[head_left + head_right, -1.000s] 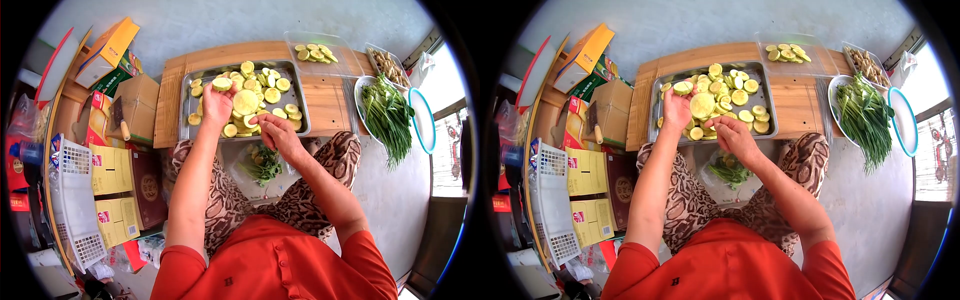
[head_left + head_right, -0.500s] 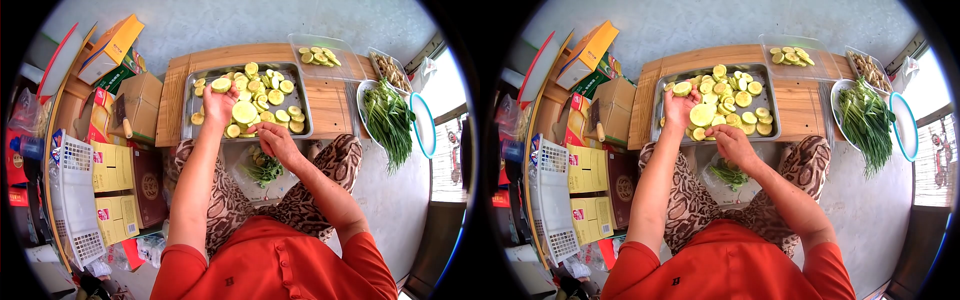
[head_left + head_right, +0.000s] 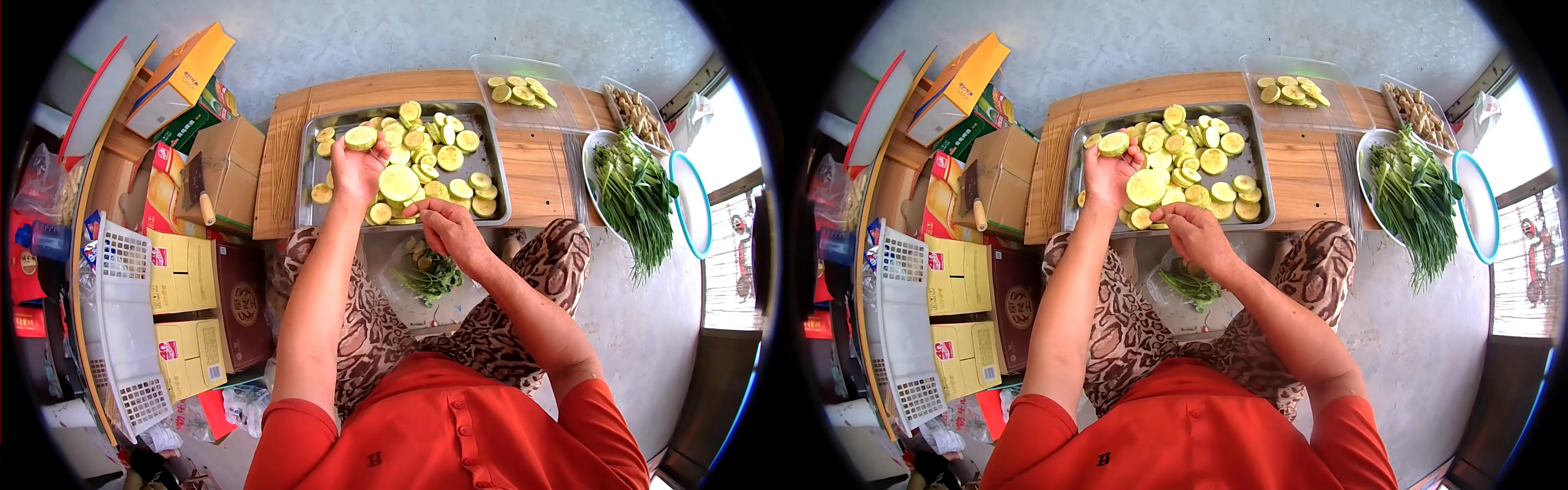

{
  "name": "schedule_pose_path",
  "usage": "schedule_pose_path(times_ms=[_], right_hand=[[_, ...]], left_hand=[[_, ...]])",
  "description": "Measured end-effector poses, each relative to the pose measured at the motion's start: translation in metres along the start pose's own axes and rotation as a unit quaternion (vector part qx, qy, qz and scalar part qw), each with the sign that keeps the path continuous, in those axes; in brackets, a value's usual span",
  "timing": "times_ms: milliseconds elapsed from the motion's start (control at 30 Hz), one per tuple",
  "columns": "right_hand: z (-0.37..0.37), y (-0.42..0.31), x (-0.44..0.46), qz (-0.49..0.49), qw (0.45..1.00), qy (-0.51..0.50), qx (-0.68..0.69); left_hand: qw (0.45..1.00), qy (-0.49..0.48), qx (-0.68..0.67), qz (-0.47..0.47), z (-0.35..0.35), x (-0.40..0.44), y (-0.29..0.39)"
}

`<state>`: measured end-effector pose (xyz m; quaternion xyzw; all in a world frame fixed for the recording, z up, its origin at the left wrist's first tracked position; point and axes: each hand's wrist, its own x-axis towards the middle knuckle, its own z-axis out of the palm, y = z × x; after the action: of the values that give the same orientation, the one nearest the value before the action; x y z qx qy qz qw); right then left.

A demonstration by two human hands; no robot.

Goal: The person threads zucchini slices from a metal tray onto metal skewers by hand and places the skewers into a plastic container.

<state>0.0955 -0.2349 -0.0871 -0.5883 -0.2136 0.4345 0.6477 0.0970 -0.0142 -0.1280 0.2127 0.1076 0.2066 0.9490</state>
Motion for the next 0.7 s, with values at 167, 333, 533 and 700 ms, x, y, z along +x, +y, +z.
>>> schedule_pose_path(times_ms=[167, 333, 533, 700], right_hand=[[0.0007, 0.0002, 0.0, -0.002, 1.0, 0.002, -0.005], [0.0006, 0.0008, 0.0, -0.001, 1.0, 0.002, -0.007], [-0.0007, 0.0018, -0.0003, 0.002, 1.0, 0.001, -0.007], [0.0003, 0.0015, -0.0011, 0.0, 1.0, 0.002, -0.004]], left_hand=[[1.0, -0.002, 0.003, 0.003, -0.0001, -0.0002, 0.0006], [0.999, -0.004, 0.029, 0.017, 0.0027, -0.0017, 0.0007], [0.999, -0.008, 0.04, 0.022, 0.0078, -0.0041, 0.0016], [0.999, -0.008, 0.043, 0.019, 0.0097, -0.0052, 0.0026]])
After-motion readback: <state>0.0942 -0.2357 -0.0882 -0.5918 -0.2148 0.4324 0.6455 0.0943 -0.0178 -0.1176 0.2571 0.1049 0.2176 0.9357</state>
